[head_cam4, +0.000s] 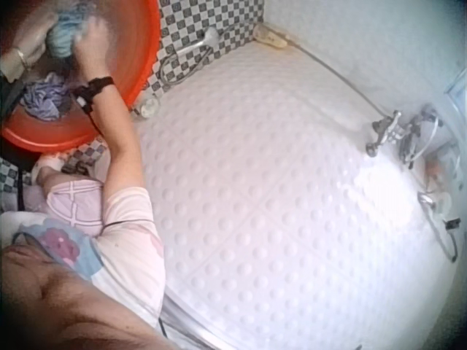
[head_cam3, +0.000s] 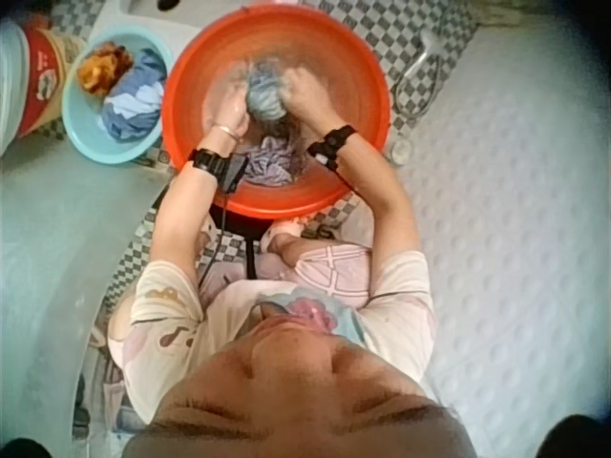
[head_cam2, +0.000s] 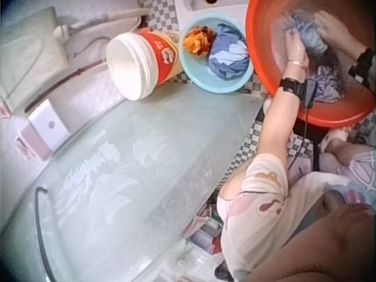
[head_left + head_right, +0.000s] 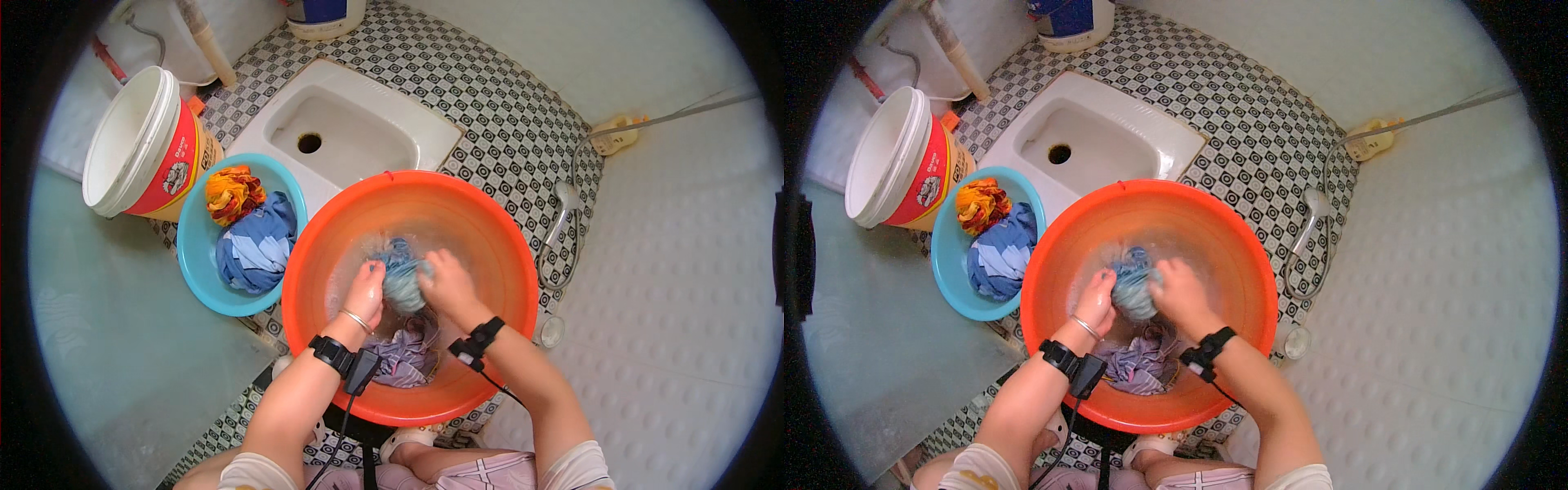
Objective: The person washes clothes in a basin of soapy water by hand, scrubbing and rinsing a yellow garment and then a blue-and-white patterned garment.
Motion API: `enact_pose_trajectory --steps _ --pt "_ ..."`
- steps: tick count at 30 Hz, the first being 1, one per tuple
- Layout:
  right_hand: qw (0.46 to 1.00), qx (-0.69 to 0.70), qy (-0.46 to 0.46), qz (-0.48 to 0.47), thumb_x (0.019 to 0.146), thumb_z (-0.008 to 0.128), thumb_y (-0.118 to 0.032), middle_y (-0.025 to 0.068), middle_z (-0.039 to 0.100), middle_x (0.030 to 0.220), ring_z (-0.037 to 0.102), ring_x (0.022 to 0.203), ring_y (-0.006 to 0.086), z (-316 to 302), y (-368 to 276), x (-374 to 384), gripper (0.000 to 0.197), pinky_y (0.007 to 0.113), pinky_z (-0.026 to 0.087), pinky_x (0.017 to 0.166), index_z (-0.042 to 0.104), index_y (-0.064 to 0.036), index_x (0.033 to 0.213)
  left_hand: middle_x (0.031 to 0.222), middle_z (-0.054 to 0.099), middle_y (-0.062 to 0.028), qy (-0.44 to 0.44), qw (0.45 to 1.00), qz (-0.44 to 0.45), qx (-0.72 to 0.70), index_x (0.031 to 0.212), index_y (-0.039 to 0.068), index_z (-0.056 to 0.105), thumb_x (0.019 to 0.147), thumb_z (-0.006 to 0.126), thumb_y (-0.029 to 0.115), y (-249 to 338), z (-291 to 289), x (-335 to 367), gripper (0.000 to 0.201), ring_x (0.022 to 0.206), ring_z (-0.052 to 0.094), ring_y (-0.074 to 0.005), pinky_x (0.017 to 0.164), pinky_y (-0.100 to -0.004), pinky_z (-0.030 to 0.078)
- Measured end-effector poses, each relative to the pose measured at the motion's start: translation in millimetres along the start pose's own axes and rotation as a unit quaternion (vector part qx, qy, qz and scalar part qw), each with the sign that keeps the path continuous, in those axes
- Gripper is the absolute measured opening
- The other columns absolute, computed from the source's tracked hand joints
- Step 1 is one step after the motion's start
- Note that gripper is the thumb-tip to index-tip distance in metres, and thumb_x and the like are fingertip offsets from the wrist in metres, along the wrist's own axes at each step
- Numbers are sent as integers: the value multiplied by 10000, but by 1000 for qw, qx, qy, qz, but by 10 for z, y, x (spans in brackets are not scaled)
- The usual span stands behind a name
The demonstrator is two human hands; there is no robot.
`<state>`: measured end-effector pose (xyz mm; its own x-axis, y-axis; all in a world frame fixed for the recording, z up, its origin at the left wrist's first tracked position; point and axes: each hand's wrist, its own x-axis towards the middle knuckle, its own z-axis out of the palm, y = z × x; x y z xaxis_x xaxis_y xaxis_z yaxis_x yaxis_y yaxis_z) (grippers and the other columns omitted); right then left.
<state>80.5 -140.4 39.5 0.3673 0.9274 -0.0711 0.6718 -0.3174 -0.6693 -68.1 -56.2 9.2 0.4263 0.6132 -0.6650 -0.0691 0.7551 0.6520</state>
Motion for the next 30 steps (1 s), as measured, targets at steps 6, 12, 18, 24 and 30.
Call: enact_pose_trajectory --steps 6,12,18,24,30 --pt "963 -244 43 -106 867 608 -224 154 545 1232 556 1068 353 -377 157 -126 268 451 459 890 614 -103 1106 963 568 -219 81 877 199 431 869 27 561 884 578 166 100 -197 -17 142 965 535 -345 848 -400 419" --pt "952 -125 -261 -103 820 644 -258 126 653 1007 619 948 326 -353 324 -426 274 443 500 801 674 -100 1041 1025 599 -218 131 786 437 417 838 23 534 857 576 136 196 -346 -17 122 1007 562 -380 854 -441 436" --pt "971 -151 -182 -22 816 636 -249 131 650 919 630 889 327 -257 420 -314 247 449 512 751 637 -91 1005 1043 620 -179 -51 787 54 612 1046 106 552 871 557 205 386 -284 -58 201 977 601 -361 813 -424 485" --pt "932 -250 -207 161 780 625 -126 125 629 970 622 880 337 -221 363 -237 420 458 501 730 515 -90 1184 1212 536 -177 -132 656 51 741 1292 257 505 863 570 211 108 -206 -199 436 1113 546 -377 914 -470 450" --pt "944 -299 -10 -140 787 616 -127 103 606 1062 599 970 302 -187 460 -90 534 422 476 809 465 -142 1298 1294 472 -146 -210 661 187 695 1320 182 469 847 593 156 3 -156 -79 490 1220 464 -349 968 -464 394"
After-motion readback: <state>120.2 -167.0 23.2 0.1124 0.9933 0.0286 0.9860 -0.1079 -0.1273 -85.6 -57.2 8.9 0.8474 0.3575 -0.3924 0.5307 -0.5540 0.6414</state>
